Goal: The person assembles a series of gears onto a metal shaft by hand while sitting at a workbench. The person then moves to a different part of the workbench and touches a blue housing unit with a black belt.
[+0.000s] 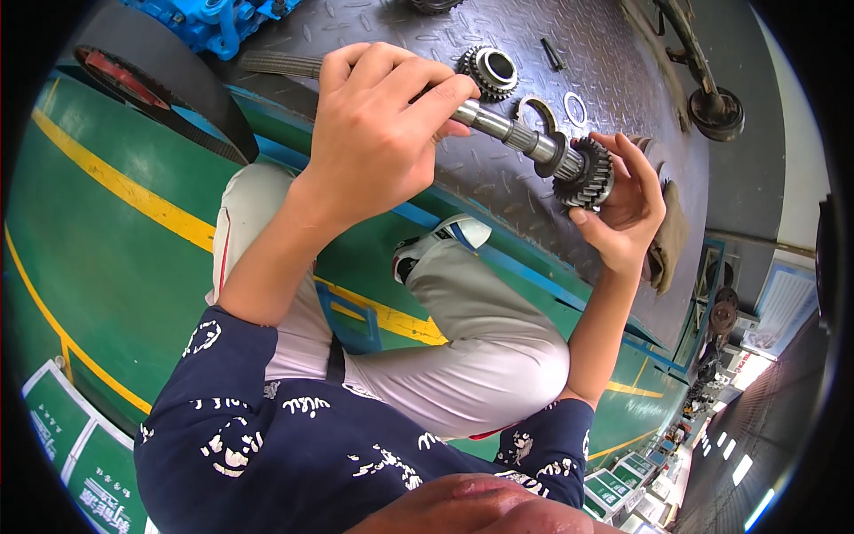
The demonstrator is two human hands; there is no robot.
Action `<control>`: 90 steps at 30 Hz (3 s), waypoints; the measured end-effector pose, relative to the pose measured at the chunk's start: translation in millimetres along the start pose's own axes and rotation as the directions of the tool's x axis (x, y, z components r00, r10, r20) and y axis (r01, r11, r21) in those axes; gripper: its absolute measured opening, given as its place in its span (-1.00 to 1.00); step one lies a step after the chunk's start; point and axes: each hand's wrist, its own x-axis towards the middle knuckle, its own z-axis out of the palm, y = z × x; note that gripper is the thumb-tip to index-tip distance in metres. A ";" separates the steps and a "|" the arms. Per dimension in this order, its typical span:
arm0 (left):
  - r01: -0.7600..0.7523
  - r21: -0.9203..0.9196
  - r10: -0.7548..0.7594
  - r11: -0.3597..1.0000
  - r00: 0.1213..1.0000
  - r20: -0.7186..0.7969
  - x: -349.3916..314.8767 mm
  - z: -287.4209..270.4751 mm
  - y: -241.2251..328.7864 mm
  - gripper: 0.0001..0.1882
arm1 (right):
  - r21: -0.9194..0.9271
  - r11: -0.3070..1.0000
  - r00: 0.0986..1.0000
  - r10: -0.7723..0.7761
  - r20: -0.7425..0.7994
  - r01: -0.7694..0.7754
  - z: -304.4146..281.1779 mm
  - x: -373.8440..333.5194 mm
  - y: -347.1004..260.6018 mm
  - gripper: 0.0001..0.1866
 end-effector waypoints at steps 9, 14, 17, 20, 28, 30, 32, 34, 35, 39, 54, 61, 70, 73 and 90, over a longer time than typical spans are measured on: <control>-0.007 -0.014 0.007 1.000 0.999 -0.036 0.4 -1.3 -1.0 -0.70 | -0.036 0.992 0.993 -0.116 0.021 0.117 4.9 6.7 6.9 -0.14; -0.008 -0.012 0.008 1.000 0.999 -0.032 -0.4 -1.4 -0.6 -0.69 | -0.219 0.955 0.980 -0.191 0.057 0.199 5.6 6.2 3.6 -0.13; -0.011 -0.033 0.010 0.999 0.999 -0.039 0.2 -0.9 -0.5 -0.68 | -0.109 0.987 0.993 -0.118 -0.021 0.115 5.7 4.1 4.3 -0.11; -0.006 -0.061 0.007 0.998 1.000 0.019 -1.3 -1.8 2.6 -0.67 | -0.093 0.995 0.999 0.043 0.034 -0.039 14.3 7.0 0.3 -0.09; -0.020 -0.013 0.020 1.000 1.000 0.023 -4.0 0.1 -0.7 -0.68 | -0.128 0.991 0.997 0.051 0.056 -0.044 23.4 12.7 -0.9 -0.14; -0.015 -0.005 0.015 1.000 0.999 0.033 -4.4 0.0 -0.7 -0.69 | -0.306 0.952 0.996 0.033 0.087 -0.005 24.6 13.8 -7.8 -0.18; -0.011 0.005 0.011 1.000 0.999 0.040 -5.5 0.9 -0.7 -0.71 | -0.469 0.879 0.990 -0.027 0.139 0.089 26.6 15.8 -14.9 -0.22; -0.006 0.000 0.006 1.000 1.000 0.023 -7.0 3.0 -1.7 -0.73 | -0.603 0.762 0.967 -0.122 0.222 0.234 30.8 19.2 -21.5 -0.26; -0.004 -0.002 0.004 1.000 1.000 0.014 -6.9 3.1 -2.5 -0.73 | -0.644 0.717 0.962 -0.157 0.224 0.267 35.6 21.5 -29.7 -0.31; 0.002 0.017 -0.002 1.000 1.000 0.031 -7.4 0.2 -2.4 -0.72 | -0.228 0.928 0.951 -0.263 0.164 0.295 16.8 8.3 -38.1 -0.36; -0.007 0.056 0.008 0.998 1.000 -0.015 -6.4 4.6 -1.5 -0.70 | -0.627 0.777 0.989 0.037 0.142 0.061 30.0 17.1 -30.8 -0.28; -0.025 0.033 0.025 0.999 1.000 0.004 -7.5 4.5 -4.2 -0.68 | -0.662 0.715 0.974 -0.150 0.168 0.224 31.4 19.5 -30.4 -0.29; -0.008 0.056 0.008 0.998 1.000 0.011 -7.5 4.4 -2.1 -0.67 | -0.548 0.775 0.945 -0.206 0.254 0.316 18.9 20.5 -40.8 -0.57; -0.014 0.052 0.009 0.999 0.996 0.084 -7.5 2.6 -2.6 -0.67 | -0.492 0.803 0.934 -0.219 0.284 0.337 15.9 14.6 -38.9 -0.74; -0.050 0.041 0.047 0.998 0.997 0.056 -6.8 3.6 -4.8 -0.68 | -0.623 0.760 0.976 -0.072 0.204 0.186 25.5 20.6 -35.6 -0.51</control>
